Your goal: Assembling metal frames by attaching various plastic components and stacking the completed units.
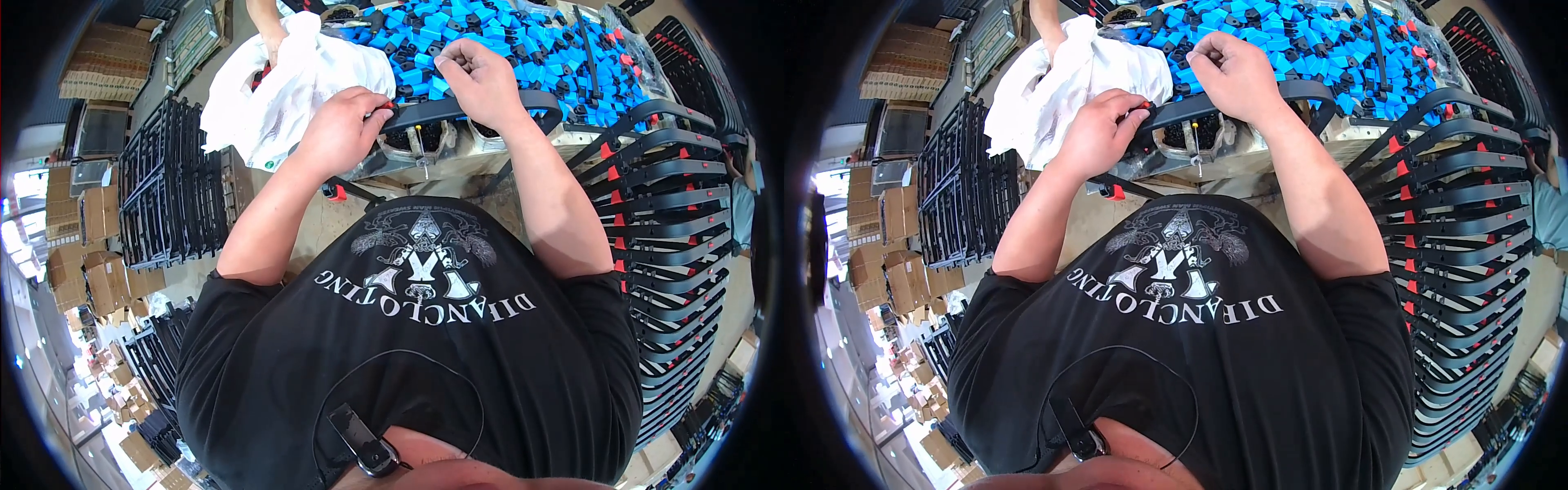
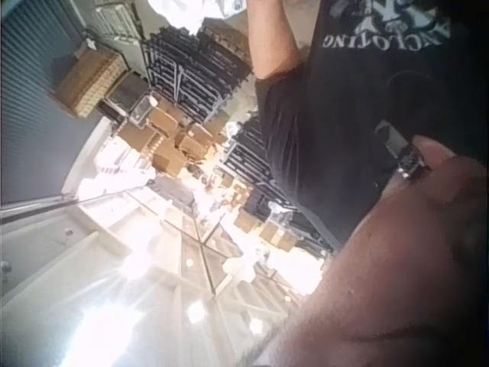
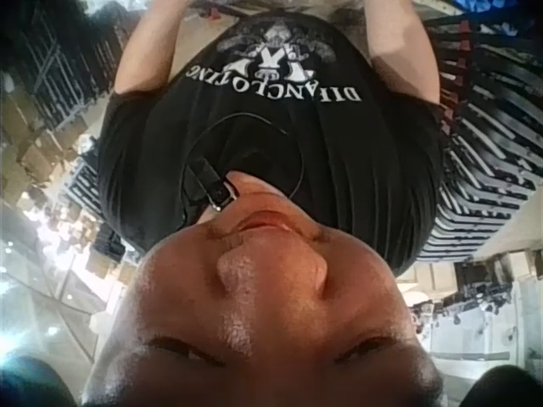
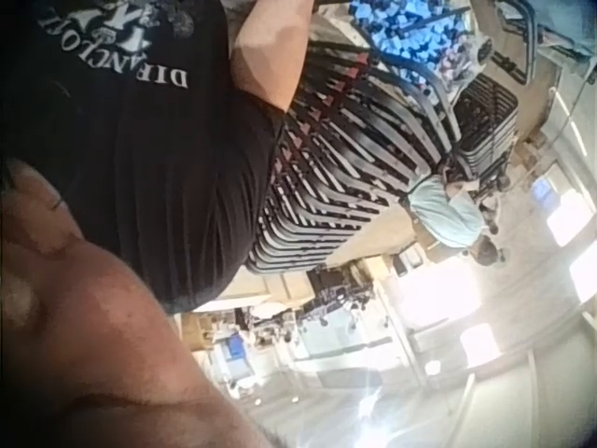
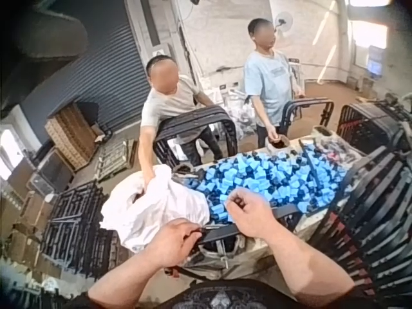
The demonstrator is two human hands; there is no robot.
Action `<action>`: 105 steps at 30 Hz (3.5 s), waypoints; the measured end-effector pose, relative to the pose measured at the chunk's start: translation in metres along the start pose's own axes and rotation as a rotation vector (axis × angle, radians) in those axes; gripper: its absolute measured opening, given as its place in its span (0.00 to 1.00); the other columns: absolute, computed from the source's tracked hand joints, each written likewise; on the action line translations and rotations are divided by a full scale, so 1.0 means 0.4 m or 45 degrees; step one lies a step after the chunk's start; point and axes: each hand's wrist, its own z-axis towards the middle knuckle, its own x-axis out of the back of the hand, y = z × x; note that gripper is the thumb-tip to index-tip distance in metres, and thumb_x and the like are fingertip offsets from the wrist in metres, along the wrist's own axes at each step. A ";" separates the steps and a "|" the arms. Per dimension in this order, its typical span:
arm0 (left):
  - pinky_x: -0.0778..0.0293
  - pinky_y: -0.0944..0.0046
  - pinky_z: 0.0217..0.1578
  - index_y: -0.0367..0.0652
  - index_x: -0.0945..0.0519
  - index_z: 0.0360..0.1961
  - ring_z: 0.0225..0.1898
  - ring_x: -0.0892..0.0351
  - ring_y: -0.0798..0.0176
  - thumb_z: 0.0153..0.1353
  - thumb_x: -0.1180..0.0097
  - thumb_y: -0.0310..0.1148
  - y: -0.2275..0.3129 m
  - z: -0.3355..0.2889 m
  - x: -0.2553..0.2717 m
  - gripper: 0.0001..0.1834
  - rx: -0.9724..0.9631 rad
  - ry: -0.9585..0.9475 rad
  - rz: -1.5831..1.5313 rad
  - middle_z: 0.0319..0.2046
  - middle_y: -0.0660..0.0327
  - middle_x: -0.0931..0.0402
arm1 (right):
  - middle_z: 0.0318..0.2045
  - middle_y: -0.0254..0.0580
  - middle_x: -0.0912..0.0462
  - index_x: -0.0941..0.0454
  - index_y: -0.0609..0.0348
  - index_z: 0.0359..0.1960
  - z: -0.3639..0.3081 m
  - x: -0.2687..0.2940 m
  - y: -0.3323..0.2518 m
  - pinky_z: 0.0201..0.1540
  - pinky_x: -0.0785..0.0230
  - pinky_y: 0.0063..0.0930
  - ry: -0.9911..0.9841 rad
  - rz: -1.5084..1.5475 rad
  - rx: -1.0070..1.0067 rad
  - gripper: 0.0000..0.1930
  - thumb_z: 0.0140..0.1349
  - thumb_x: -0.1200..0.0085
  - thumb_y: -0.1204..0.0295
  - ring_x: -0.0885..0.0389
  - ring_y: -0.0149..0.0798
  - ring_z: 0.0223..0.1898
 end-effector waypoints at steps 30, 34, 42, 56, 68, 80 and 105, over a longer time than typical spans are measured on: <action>0.21 0.51 0.42 0.39 0.17 0.49 0.40 0.16 0.45 0.60 0.41 0.64 0.039 0.200 -0.086 0.36 -0.109 -0.469 -0.123 0.38 0.46 0.16 | 0.34 0.47 0.12 0.17 0.58 0.41 0.041 0.204 0.088 0.44 0.23 0.41 0.156 -0.697 -0.248 0.19 0.66 0.45 0.54 0.14 0.52 0.40; 0.22 0.48 0.39 0.40 0.14 0.34 0.36 0.16 0.42 0.60 0.47 0.70 0.061 0.220 -0.086 0.38 -0.023 -0.700 0.034 0.28 0.47 0.17 | 0.32 0.47 0.12 0.17 0.59 0.40 0.049 0.206 0.102 0.43 0.23 0.42 0.142 -0.641 -0.229 0.19 0.66 0.45 0.54 0.14 0.52 0.38; 0.22 0.45 0.41 0.37 0.19 0.39 0.39 0.17 0.40 0.62 0.51 0.70 0.094 0.229 -0.083 0.39 0.077 -0.700 0.210 0.32 0.46 0.17 | 0.35 0.48 0.12 0.17 0.58 0.43 0.054 0.208 0.099 0.45 0.23 0.39 0.113 -0.650 -0.423 0.19 0.64 0.43 0.55 0.13 0.49 0.39; 0.25 0.62 0.45 0.35 0.16 0.45 0.36 0.18 0.62 0.70 0.48 0.56 -0.067 0.158 -0.057 0.29 0.316 0.240 -0.819 0.34 0.55 0.15 | 0.32 0.46 0.12 0.16 0.60 0.39 0.050 0.217 0.124 0.42 0.23 0.37 0.136 -0.585 -0.226 0.18 0.63 0.42 0.55 0.13 0.49 0.36; 0.25 0.50 0.38 0.38 0.14 0.34 0.33 0.19 0.42 0.67 0.52 0.61 0.076 -0.102 -0.010 0.33 0.649 -0.424 0.000 0.27 0.46 0.18 | 0.34 0.44 0.12 0.16 0.62 0.43 -0.088 0.248 0.097 0.42 0.25 0.32 0.140 -0.245 -0.379 0.21 0.63 0.39 0.55 0.16 0.36 0.36; 0.34 0.64 0.27 0.37 0.17 0.33 0.24 0.33 0.69 0.68 0.41 0.40 0.019 -0.377 0.084 0.15 0.303 -0.602 -0.474 0.19 0.61 0.28 | 0.27 0.32 0.18 0.18 0.65 0.37 -0.550 0.099 -0.191 0.31 0.33 0.20 0.490 0.132 -0.319 0.09 0.65 0.39 0.70 0.26 0.22 0.28; 0.32 0.57 0.27 0.33 0.22 0.25 0.22 0.30 0.61 0.70 0.43 0.45 0.203 -0.621 -0.013 0.24 -0.033 -0.026 0.016 0.18 0.54 0.28 | 0.30 0.54 0.17 0.20 0.62 0.37 -1.622 0.056 -0.325 0.41 0.26 0.41 0.727 0.307 -0.651 0.21 0.71 0.48 0.54 0.17 0.51 0.33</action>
